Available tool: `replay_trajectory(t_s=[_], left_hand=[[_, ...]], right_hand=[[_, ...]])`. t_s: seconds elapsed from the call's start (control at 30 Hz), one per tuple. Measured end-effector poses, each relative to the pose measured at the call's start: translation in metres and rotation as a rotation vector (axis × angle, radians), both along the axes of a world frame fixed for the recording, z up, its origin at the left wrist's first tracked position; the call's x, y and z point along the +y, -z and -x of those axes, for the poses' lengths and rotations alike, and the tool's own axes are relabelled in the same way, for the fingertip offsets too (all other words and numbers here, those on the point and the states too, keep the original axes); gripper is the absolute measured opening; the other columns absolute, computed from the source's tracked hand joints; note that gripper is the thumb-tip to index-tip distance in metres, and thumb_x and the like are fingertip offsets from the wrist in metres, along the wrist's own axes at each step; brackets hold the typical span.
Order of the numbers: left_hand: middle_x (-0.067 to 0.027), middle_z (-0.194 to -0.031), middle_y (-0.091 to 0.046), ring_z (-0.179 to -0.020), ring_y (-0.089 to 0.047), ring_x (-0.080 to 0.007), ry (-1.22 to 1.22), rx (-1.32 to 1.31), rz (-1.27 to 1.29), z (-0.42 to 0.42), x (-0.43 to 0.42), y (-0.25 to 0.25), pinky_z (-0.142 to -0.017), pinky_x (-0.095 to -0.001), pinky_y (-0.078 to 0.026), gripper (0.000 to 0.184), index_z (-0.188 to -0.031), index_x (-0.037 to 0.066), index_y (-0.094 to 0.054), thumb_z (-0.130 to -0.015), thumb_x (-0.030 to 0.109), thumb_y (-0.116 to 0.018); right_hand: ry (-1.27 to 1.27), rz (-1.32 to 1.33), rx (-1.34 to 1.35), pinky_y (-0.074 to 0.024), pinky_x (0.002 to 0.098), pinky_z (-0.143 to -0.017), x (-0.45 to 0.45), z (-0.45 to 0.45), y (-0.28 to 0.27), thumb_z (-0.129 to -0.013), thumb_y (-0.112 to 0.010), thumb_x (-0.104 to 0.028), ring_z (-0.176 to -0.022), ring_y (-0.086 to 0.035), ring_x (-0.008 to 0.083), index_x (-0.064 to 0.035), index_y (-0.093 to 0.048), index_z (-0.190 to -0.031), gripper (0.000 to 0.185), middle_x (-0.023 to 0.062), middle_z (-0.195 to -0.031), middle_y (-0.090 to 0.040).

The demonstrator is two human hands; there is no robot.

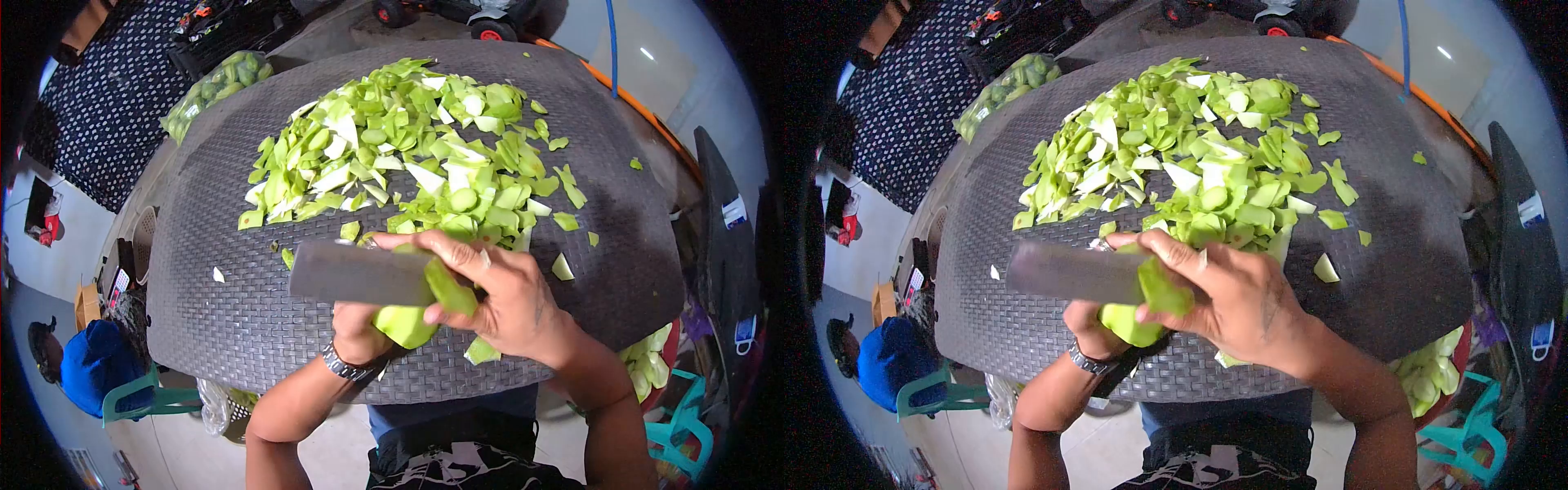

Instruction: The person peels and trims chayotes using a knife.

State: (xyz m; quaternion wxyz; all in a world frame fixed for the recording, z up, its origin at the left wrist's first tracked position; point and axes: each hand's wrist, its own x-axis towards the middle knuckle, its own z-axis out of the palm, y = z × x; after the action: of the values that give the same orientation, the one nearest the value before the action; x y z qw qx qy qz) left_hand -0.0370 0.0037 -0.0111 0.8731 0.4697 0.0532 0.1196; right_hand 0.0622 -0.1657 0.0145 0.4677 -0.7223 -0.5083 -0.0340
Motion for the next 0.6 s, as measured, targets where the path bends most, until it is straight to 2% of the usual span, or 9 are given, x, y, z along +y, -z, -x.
replay_trajectory(t_s=[0.07,0.1,0.13,0.23,0.27,0.3,0.43,0.5,0.6], left_hand=[[-0.0187,-0.120,-0.067,-0.101,-0.069,-0.0280,0.051,0.003,-0.140,-0.006,0.002,-0.005,-0.096,-0.0410,-0.055,0.068,-0.131,-0.001,-0.058,-0.087,0.050,-0.062],[-0.0190,-0.120,-0.067,-0.101,-0.069,-0.0279,0.127,0.072,-0.154,-0.006,0.003,-0.016,-0.094,-0.0402,-0.056,0.066,-0.131,-0.001,-0.058,-0.089,0.051,-0.061],[-0.0187,-0.117,-0.068,-0.096,-0.070,-0.0286,0.112,0.082,-0.166,-0.008,0.004,-0.013,-0.085,-0.0400,-0.058,0.069,-0.132,-0.002,-0.058,-0.095,0.056,-0.056],[-0.0175,-0.114,-0.069,-0.095,-0.071,-0.0306,0.103,0.081,0.228,-0.016,0.001,-0.017,-0.077,-0.0421,-0.060,0.069,-0.133,-0.002,-0.058,-0.100,0.058,-0.051],[-0.0169,-0.113,-0.069,-0.098,-0.072,-0.0336,0.091,0.125,0.257,-0.014,0.003,-0.021,-0.072,-0.0439,-0.060,0.068,-0.133,-0.002,-0.058,-0.102,0.058,-0.050],[-0.0168,-0.114,-0.070,-0.099,-0.072,-0.0341,0.052,0.131,0.274,-0.015,0.005,-0.022,-0.073,-0.0445,-0.060,0.066,-0.133,-0.002,-0.058,-0.102,0.056,-0.050],[-0.0160,-0.116,-0.070,-0.102,-0.071,-0.0356,-0.019,0.177,0.341,-0.021,0.014,-0.012,-0.080,-0.0472,-0.059,0.061,-0.130,0.002,-0.061,-0.102,0.055,-0.053],[-0.0157,-0.117,-0.070,-0.102,-0.071,-0.0352,-0.025,0.218,0.306,-0.022,0.016,-0.011,-0.082,-0.0478,-0.059,0.061,-0.130,0.003,-0.062,-0.101,0.056,-0.053],[-0.0146,-0.115,-0.071,-0.104,-0.070,-0.0341,-0.016,0.203,0.328,-0.024,0.017,-0.009,-0.088,-0.0494,-0.058,0.060,-0.129,0.006,-0.062,-0.102,0.058,-0.052]], right_hand=[[-0.016,-0.032,0.140,-0.0585,0.0424,-0.082,-0.001,-0.007,-0.003,-0.099,-0.071,-0.046,-0.101,-0.075,0.0328,-0.0007,-0.060,-0.141,0.063,0.0225,-0.109,-0.074],[0.016,0.174,0.480,-0.0569,0.0409,-0.083,-0.007,-0.005,-0.023,-0.104,-0.059,-0.054,-0.098,-0.075,0.0279,0.0002,-0.062,-0.135,0.063,0.0208,-0.104,-0.074],[0.052,0.194,0.625,-0.0554,0.0389,-0.079,-0.009,-0.008,-0.023,-0.106,-0.051,-0.057,-0.091,-0.072,0.0250,0.0001,-0.064,-0.128,0.062,0.0177,-0.097,-0.072],[0.110,0.264,0.822,-0.0446,0.0345,-0.061,-0.016,-0.025,-0.029,-0.112,-0.034,-0.056,-0.064,-0.052,0.0155,-0.0031,-0.060,-0.110,0.059,0.0030,-0.071,-0.049],[0.200,0.260,0.830,-0.0455,0.0347,-0.062,-0.016,-0.030,-0.028,-0.112,-0.035,-0.055,-0.064,-0.053,0.0151,-0.0025,-0.059,-0.113,0.058,0.0037,-0.072,-0.052],[0.291,0.254,0.837,-0.0465,0.0349,-0.062,-0.015,-0.034,-0.026,-0.112,-0.036,-0.054,-0.065,-0.055,0.0146,-0.0020,-0.059,-0.116,0.057,0.0045,-0.073,-0.054],[0.391,0.204,0.631,-0.0516,0.0406,-0.068,-0.017,-0.042,-0.013,-0.110,-0.045,-0.050,-0.073,-0.067,0.0257,-0.0002,-0.058,-0.122,0.053,0.0128,-0.083,-0.068],[0.407,0.200,0.541,-0.0554,0.0443,-0.074,-0.017,-0.041,-0.012,-0.107,-0.053,-0.051,-0.082,-0.074,0.0339,0.0006,-0.056,-0.130,0.056,0.0196,-0.091,-0.073],[0.274,0.249,0.412,-0.0574,0.0500,-0.084,-0.009,-0.020,-0.021,-0.099,-0.065,-0.055,-0.095,-0.075,0.0442,0.0007,-0.051,-0.140,0.070,0.0288,-0.097,-0.073]])
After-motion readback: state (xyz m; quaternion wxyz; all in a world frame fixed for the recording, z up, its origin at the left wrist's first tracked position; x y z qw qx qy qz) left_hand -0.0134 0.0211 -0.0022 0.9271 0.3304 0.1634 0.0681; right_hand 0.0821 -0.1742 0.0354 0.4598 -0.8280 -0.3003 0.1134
